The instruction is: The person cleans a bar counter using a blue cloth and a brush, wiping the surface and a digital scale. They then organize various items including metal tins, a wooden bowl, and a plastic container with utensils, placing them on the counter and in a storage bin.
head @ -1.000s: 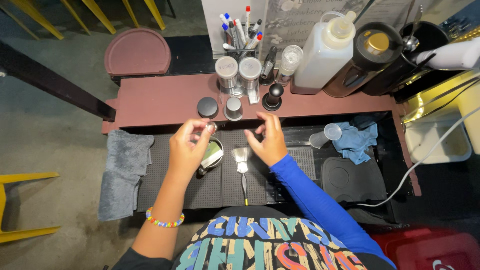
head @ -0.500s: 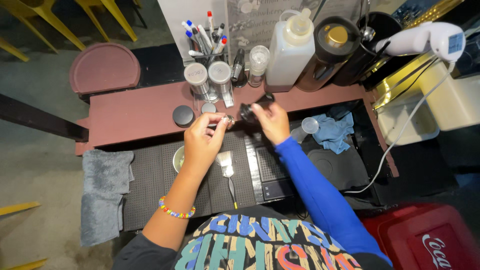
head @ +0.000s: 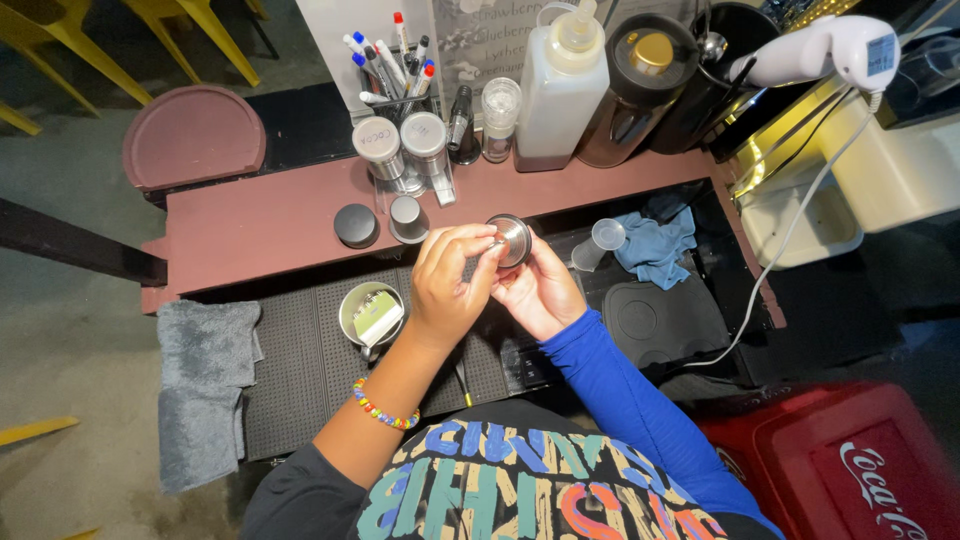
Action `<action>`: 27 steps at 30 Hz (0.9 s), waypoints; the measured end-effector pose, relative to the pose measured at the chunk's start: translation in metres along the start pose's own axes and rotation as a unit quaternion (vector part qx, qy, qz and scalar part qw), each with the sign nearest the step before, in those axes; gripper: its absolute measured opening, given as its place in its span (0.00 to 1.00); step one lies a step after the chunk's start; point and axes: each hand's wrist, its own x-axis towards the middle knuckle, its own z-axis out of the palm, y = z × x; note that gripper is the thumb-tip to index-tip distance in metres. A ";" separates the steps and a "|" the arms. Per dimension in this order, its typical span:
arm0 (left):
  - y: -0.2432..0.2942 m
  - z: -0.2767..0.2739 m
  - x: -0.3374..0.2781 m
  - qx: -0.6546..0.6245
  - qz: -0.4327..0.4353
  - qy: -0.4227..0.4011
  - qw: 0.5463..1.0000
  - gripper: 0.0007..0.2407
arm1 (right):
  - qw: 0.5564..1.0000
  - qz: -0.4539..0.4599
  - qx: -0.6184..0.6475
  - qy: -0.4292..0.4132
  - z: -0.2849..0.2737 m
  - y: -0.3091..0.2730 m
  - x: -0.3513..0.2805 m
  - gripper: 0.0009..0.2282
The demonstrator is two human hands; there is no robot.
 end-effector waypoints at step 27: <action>0.005 -0.013 -0.028 -0.072 -0.085 0.001 0.994 0.04 | 1.000 0.014 -0.018 0.013 -0.004 0.018 -0.013 0.13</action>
